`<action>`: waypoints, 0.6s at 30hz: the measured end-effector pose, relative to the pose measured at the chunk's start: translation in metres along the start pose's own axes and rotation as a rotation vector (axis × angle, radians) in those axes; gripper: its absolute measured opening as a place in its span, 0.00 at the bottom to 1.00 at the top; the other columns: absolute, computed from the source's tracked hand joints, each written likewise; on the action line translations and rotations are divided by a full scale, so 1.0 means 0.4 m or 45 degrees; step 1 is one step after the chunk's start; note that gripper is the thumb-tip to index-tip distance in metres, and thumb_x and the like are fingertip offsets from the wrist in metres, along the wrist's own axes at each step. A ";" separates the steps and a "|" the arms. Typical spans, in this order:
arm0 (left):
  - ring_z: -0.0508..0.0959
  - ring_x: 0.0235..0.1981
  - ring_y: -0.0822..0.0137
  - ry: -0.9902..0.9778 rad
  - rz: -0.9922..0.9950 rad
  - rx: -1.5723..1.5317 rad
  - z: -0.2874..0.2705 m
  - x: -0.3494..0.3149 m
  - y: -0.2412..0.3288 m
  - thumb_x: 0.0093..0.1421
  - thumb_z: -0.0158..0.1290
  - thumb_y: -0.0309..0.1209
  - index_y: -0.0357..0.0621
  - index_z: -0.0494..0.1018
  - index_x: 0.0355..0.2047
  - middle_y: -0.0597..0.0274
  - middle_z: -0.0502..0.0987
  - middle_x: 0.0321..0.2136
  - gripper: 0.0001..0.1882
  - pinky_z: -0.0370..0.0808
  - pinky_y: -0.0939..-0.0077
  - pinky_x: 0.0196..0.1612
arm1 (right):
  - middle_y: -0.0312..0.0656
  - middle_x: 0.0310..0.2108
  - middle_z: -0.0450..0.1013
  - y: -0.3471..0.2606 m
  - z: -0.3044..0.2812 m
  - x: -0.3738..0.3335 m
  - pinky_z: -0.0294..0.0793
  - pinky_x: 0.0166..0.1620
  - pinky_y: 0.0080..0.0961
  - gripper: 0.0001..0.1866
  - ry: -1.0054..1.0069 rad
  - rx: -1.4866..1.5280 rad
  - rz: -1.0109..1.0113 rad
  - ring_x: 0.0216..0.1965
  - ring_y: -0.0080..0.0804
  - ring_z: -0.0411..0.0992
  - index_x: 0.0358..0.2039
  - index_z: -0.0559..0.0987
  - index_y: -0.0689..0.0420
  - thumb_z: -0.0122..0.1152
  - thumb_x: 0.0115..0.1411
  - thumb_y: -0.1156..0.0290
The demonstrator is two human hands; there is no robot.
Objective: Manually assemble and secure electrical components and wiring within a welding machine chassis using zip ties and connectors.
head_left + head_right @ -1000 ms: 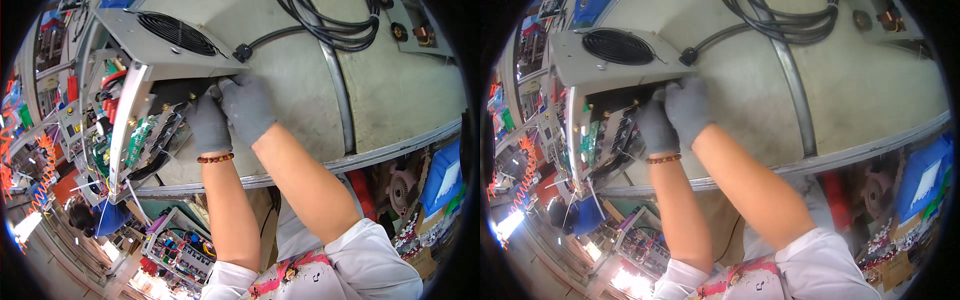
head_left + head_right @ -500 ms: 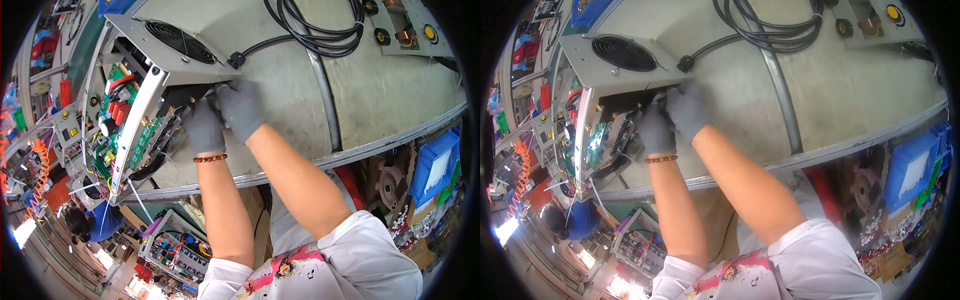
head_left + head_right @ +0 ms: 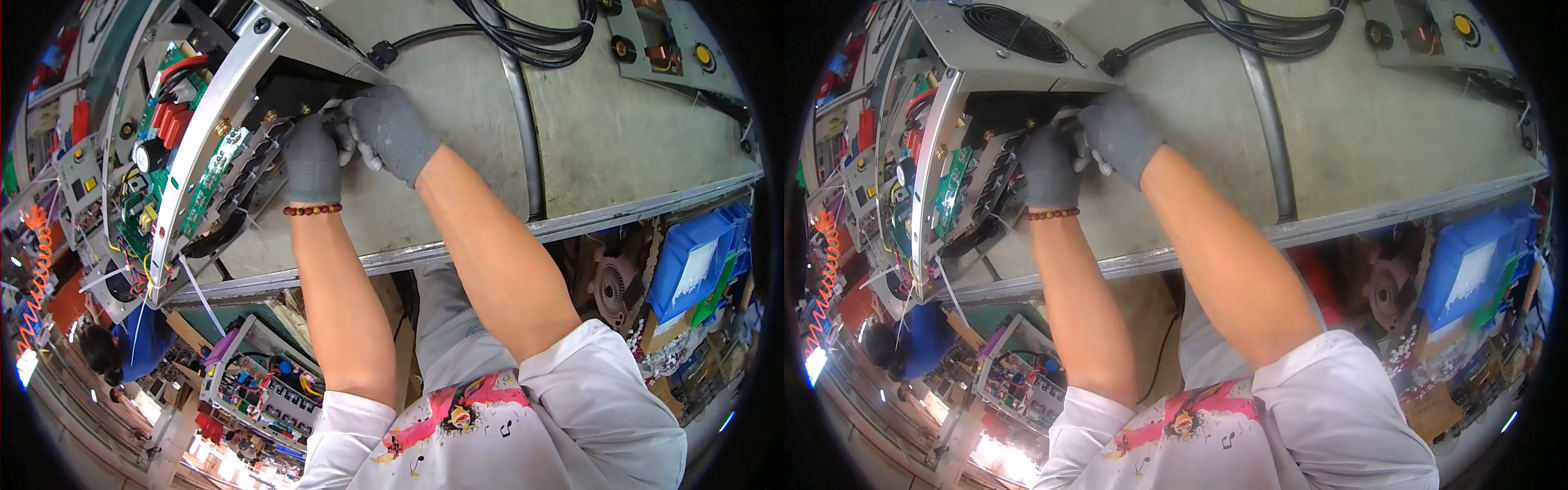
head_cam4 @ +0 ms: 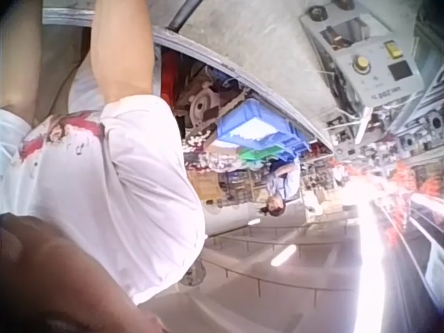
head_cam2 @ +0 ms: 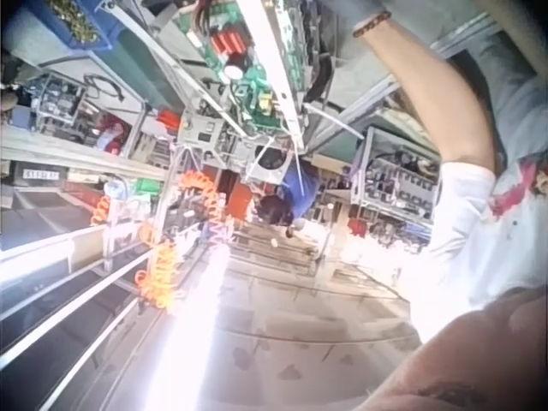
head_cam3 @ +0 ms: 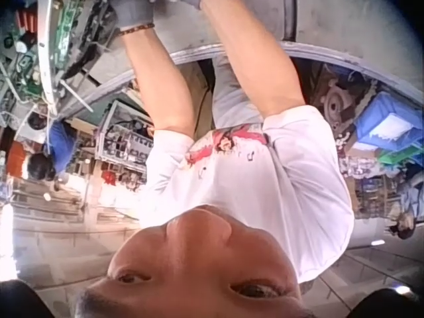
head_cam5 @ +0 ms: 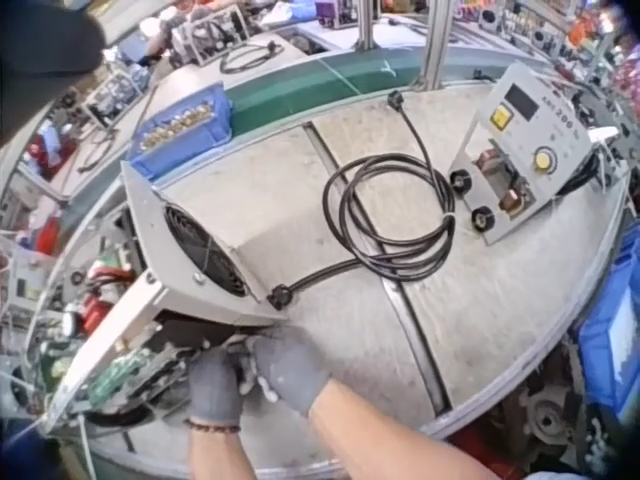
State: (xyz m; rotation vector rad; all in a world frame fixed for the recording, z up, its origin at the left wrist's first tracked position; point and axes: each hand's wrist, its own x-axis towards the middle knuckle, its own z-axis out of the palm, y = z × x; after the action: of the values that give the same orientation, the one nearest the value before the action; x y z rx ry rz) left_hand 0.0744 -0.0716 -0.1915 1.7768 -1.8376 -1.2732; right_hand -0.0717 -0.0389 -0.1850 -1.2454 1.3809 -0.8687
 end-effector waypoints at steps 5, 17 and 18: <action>0.80 0.30 0.58 0.019 0.040 -0.022 -0.001 -0.003 -0.001 0.50 0.55 0.28 0.51 0.76 0.45 0.55 0.80 0.27 0.19 0.74 0.69 0.33 | 0.46 0.23 0.76 -0.031 -0.025 -0.006 0.74 0.40 0.37 0.08 -0.027 -0.521 -0.075 0.33 0.42 0.76 0.22 0.79 0.58 0.57 0.52 0.68; 0.80 0.38 0.54 -0.003 -0.069 -0.065 -0.006 -0.008 0.002 0.54 0.52 0.29 0.47 0.76 0.45 0.50 0.80 0.35 0.16 0.75 0.67 0.40 | 0.54 0.27 0.75 -0.008 -0.012 -0.009 0.75 0.28 0.36 0.13 0.063 -0.584 -0.393 0.23 0.42 0.75 0.25 0.78 0.65 0.46 0.60 0.76; 0.80 0.38 0.54 -0.008 -0.124 -0.115 -0.001 -0.004 0.005 0.54 0.52 0.29 0.47 0.76 0.45 0.50 0.80 0.35 0.16 0.75 0.68 0.41 | 0.54 0.28 0.75 -0.011 -0.011 -0.010 0.75 0.34 0.38 0.12 -0.018 0.047 0.078 0.28 0.44 0.76 0.26 0.78 0.64 0.48 0.60 0.74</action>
State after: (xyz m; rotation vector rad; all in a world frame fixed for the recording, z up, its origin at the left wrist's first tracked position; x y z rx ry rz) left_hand 0.0736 -0.0704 -0.1892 1.8355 -1.6871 -1.3758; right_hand -0.0753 -0.0365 -0.1792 -1.1731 1.3791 -0.8377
